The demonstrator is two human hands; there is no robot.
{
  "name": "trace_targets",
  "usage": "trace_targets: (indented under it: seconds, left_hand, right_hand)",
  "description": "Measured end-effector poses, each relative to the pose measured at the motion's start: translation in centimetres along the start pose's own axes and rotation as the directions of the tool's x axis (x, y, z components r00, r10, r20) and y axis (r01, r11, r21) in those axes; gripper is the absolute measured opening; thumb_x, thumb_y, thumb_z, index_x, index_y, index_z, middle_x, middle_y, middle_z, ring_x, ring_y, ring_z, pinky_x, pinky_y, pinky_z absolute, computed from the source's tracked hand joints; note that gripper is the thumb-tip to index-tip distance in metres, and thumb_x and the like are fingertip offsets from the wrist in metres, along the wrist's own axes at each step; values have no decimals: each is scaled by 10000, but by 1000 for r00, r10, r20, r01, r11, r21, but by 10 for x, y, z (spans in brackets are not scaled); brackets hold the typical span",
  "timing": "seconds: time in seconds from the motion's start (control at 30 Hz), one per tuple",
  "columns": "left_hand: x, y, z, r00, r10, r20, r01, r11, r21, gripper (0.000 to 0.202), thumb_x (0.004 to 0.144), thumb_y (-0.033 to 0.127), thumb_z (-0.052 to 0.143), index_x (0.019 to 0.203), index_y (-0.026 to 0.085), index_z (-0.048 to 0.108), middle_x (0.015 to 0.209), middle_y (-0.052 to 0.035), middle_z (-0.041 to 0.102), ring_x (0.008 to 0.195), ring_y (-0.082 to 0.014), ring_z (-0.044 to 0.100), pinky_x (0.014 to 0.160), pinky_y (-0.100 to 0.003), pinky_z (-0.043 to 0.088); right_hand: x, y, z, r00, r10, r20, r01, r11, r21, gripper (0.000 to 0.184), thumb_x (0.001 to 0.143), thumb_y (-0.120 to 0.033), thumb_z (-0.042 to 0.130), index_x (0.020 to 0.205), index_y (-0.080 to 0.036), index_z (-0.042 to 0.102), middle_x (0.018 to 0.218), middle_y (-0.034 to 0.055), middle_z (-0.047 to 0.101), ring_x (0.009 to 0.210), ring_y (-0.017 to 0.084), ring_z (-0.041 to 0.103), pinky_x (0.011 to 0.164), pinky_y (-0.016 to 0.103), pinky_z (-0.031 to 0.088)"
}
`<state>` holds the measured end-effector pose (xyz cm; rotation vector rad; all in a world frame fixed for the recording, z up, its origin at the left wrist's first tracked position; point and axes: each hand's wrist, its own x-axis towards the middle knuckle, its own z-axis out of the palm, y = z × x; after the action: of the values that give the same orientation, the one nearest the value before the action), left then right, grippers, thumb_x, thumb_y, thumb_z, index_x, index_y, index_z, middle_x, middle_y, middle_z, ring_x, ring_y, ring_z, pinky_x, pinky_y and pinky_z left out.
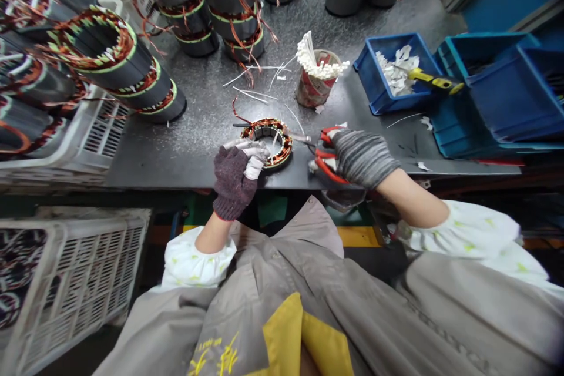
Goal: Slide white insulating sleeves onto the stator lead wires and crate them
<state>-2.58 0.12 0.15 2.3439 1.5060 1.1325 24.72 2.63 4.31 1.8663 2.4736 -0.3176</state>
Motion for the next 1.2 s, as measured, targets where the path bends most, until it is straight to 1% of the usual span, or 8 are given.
trace_targets:
  seconds: [0.13,0.3,0.4,0.5,0.63,0.8,1.07,1.2]
  left_hand:
    - [0,1,1,996,-18,-93,8,994,-113,405,1092,390,372,1012,266,749,1095,-31,793,1155,-204,701,1106,-419,499]
    - [-3,-2,-2,995,-89,-51,84,992,-97,443,1095,415,344,1050,268,759,1116,-33,790,1170,-203,693,1111,-419,510]
    - [-3,8,-9,999,-47,-22,48,998,27,423,1092,418,350,1156,268,740,1189,-52,783,1235,-231,679,1160,-477,477]
    - [2,29,-9,990,96,104,-115,972,203,375,1047,461,521,1390,352,627,1441,-53,689,1452,-319,542,1290,-683,217]
    - [16,48,12,950,118,289,-183,960,211,525,983,402,655,1487,340,522,1642,-100,496,1585,-366,369,1279,-795,28]
    - [17,39,25,958,9,286,-85,963,256,502,999,398,595,1461,204,565,1527,-195,602,1472,-379,525,1288,-783,86]
    - [-6,14,-32,905,-121,409,-61,912,407,290,820,487,796,918,215,776,876,-111,794,1025,-385,739,1189,-720,346]
    - [-7,-5,-81,882,-405,241,362,910,201,387,834,602,747,944,231,775,829,-30,779,823,-261,729,847,-449,590]
  right_hand:
    - [-13,-16,-8,986,-169,10,169,986,-11,604,786,-610,740,1129,-114,705,1093,256,736,987,433,707,872,546,560]
    - [-6,-29,-22,985,-106,138,113,993,-46,538,765,-657,755,935,-150,695,873,211,715,846,421,724,764,522,549]
    - [4,-8,-14,994,-3,112,7,999,-35,518,842,-698,661,871,-181,676,751,169,679,757,384,709,719,521,545]
    - [15,26,1,985,164,-49,-164,986,3,542,841,-752,638,824,-211,662,678,145,637,721,360,670,717,551,546]
    - [14,46,12,956,237,-172,-218,968,123,483,930,-630,591,1001,-167,709,958,219,711,949,403,681,893,608,537]
    - [-7,12,24,950,124,-285,-57,971,234,424,1008,-387,515,1301,-125,675,1377,214,656,1318,381,584,1166,557,435]
    - [-4,-44,81,877,-317,-361,403,893,197,387,1006,-381,546,1282,-175,723,1342,167,717,1241,339,638,1097,523,504]
    - [16,-54,97,792,-473,-385,543,834,92,518,958,-430,614,1387,-146,668,1456,209,653,1369,394,568,1153,611,441]
